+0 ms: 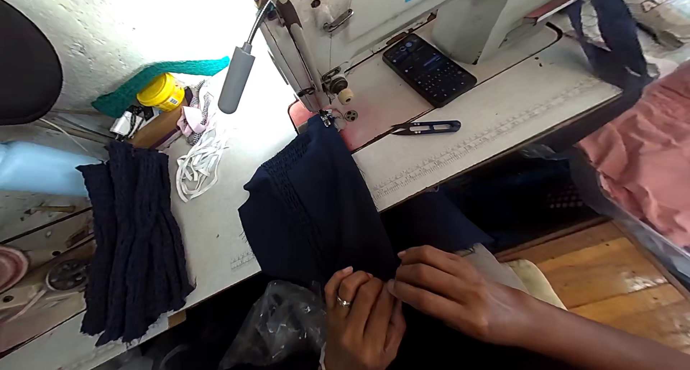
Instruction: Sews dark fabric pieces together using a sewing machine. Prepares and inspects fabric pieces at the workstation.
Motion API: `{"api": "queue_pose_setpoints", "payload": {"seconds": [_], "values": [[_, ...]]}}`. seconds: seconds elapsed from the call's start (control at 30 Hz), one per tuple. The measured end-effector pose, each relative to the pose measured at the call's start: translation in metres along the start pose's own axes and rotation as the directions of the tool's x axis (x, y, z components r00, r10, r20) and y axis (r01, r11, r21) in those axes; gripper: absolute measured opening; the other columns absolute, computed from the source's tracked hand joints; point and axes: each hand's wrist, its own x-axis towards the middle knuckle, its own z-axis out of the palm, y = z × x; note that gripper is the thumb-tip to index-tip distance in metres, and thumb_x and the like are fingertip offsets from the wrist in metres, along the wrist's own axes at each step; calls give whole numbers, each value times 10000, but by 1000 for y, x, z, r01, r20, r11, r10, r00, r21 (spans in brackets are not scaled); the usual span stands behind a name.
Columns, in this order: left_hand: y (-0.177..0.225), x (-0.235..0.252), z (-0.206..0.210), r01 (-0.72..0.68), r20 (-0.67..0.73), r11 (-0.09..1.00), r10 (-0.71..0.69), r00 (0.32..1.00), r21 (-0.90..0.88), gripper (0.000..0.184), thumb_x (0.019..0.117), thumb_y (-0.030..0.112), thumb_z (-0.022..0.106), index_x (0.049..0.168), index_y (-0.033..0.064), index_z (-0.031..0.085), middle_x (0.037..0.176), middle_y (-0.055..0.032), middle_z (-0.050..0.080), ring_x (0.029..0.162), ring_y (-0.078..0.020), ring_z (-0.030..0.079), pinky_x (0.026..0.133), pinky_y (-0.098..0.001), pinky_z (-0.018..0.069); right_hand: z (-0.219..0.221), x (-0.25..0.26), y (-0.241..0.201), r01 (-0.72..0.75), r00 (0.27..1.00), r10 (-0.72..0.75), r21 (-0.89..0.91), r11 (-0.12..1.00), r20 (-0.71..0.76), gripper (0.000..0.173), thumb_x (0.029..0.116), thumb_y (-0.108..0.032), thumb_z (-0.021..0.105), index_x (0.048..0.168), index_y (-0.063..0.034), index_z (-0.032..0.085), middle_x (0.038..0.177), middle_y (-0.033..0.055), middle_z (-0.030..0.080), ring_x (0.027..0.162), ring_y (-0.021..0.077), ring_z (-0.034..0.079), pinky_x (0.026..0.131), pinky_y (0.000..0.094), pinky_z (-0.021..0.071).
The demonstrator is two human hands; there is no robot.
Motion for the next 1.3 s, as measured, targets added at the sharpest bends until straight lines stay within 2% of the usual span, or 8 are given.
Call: {"api": "queue_pose_setpoints", "payload": {"seconds": [0.2, 0.3, 0.4, 0.57, 0.67, 0.83, 1.13, 1.3], "values": [[-32, 8, -4, 204, 88, 962, -191, 978, -182, 260, 1017, 271, 570, 926, 86, 728, 952, -43, 722, 1033, -130, 662, 976, -279, 507, 0, -8, 3, -28, 995, 35, -69, 997, 90, 139, 1043, -54, 499, 1005, -86, 628, 936, 83, 644, 952, 226, 623, 884, 291, 524], [-59, 45, -12, 556, 76, 821, -567, 820, 133, 436, 991, 276, 634, 1213, -98, 657, 1149, -271, 640, 861, -277, 676, 710, -380, 573, 3, -17, 1, -63, 992, 71, -74, 995, 108, 138, 1040, -49, 496, 1006, -88, 624, 965, 89, 638, 955, 223, 621, 869, 280, 527], [-77, 82, -7, 676, 94, 658, -736, 671, 332, 512, 941, 344, 730, 1172, -106, 647, 1182, -318, 598, 946, -431, 660, 791, -545, 555, 5, -23, 0, -94, 988, 103, -78, 993, 113, 134, 1035, -50, 502, 1003, -93, 625, 962, 87, 623, 949, 213, 615, 856, 265, 526], [-100, 95, -20, 722, 177, 660, -751, 636, 208, 315, 1008, 226, 634, 1004, -87, 664, 936, -200, 642, 822, -280, 631, 760, -463, 521, 3, -22, 2, -81, 994, 84, -46, 996, 72, 145, 1035, -42, 494, 992, -87, 625, 941, 88, 643, 912, 210, 629, 827, 267, 533], [-110, 87, -31, 805, 149, 589, -791, 593, -75, 173, 990, 185, 631, 931, 31, 578, 723, 33, 546, 632, -12, 533, 600, -195, 455, 0, -15, 1, -68, 997, 68, 9, 998, 36, 142, 1037, -39, 495, 995, -77, 624, 933, 95, 647, 901, 216, 634, 831, 272, 534], [-111, 82, -32, 862, 224, 489, -832, 507, -133, 179, 911, 27, 708, 952, 11, 534, 730, 4, 600, 581, -37, 604, 554, -210, 537, 4, -18, 4, -74, 996, 73, 26, 997, 54, 151, 1032, -38, 500, 964, -74, 631, 908, 95, 655, 862, 214, 635, 794, 270, 534], [-101, 125, -25, 353, 350, 846, -497, 794, 400, 214, 855, -40, 716, 1069, -39, 715, 1138, -311, 637, 1073, -531, 612, 896, -671, 484, 11, -30, 13, -139, 986, 137, 18, 990, 100, 166, 1015, -31, 515, 942, -83, 655, 896, 76, 673, 854, 198, 649, 773, 260, 542], [-122, 176, -3, -96, 650, 995, 85, 756, -18, 131, 926, 103, 707, 1038, 87, 773, 1113, -93, 726, 1094, -286, 679, 933, -468, 554, 14, -26, 13, -110, 988, 108, 11, 994, 114, 171, 1011, -30, 512, 935, -81, 657, 882, 79, 671, 833, 204, 647, 744, 268, 541]]}}
